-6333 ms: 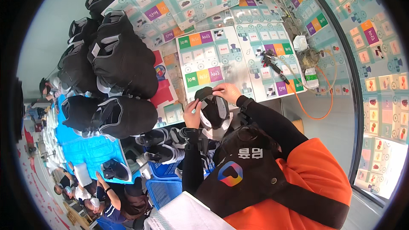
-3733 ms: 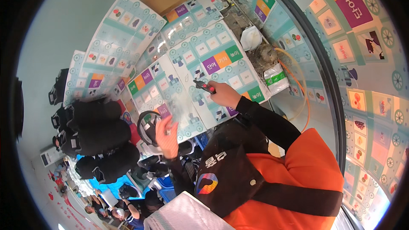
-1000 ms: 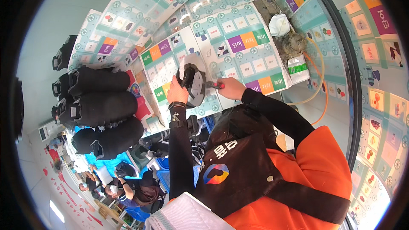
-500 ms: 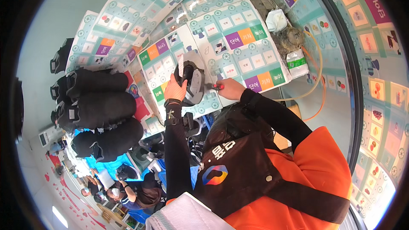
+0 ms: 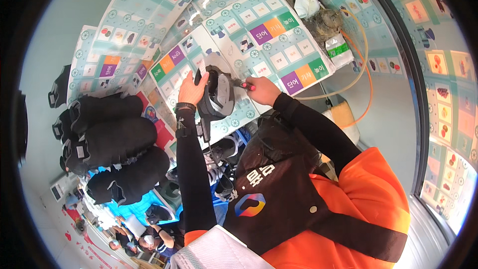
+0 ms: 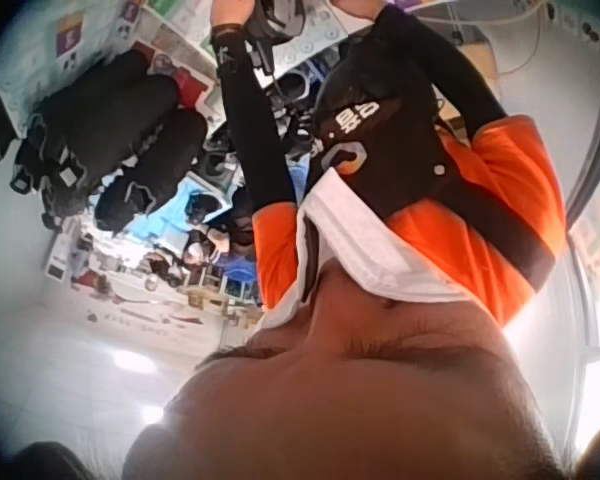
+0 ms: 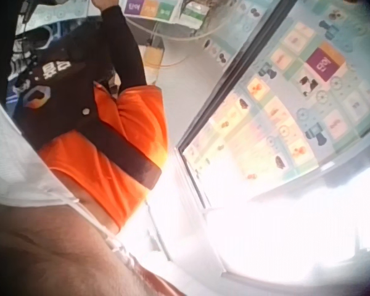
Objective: The person trims excess material from the top edge of a shoe upper using a small knife, then sets the upper onto a stack of similar uppers in a blue bin.
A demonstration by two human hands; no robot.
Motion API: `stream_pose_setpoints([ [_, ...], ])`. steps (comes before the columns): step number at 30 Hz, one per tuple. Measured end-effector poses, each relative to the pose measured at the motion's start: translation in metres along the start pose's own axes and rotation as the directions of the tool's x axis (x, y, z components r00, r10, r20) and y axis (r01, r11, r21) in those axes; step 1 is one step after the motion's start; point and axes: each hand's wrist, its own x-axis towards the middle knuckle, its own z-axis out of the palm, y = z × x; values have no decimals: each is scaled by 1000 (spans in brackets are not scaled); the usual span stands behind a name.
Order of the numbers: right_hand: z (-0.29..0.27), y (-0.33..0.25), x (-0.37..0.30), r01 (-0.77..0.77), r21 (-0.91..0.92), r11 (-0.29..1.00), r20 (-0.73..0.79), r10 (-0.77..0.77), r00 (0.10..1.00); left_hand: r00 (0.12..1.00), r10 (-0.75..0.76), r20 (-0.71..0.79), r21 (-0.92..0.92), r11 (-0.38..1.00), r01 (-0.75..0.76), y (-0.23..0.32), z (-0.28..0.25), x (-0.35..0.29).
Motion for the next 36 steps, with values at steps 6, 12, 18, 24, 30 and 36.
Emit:
stream_pose_setpoints([
  [6, 12, -11, -18, 49, -66, 997, 205, -34, 978, 990, 141, 3, -25, 990, -141, -4, 1, 47],
  [12, 13, -10, -22, 25, -51, 998, 244, -12, 970, 966, 180, 185, 27, 982, -188, 5, 12, 74],
  [18, 9, -10, -19, -64, -96, 993, 207, 83, 975, 983, 138, 123, 89, 985, -150, 11, 18, 71],
  [24, 9, -2, -24, -98, -100, 990, 70, 105, 992, 995, 69, 74, 163, 983, -80, 16, 20, 68],
  [30, 15, 1, -23, -24, -81, 996, 287, 46, 957, 991, 115, 72, 278, 952, -131, 16, 13, 61],
  [36, -39, -16, -11, 76, 166, 983, 113, -95, 989, 909, 293, -297, 142, 955, -262, 22, -8, -24],
])
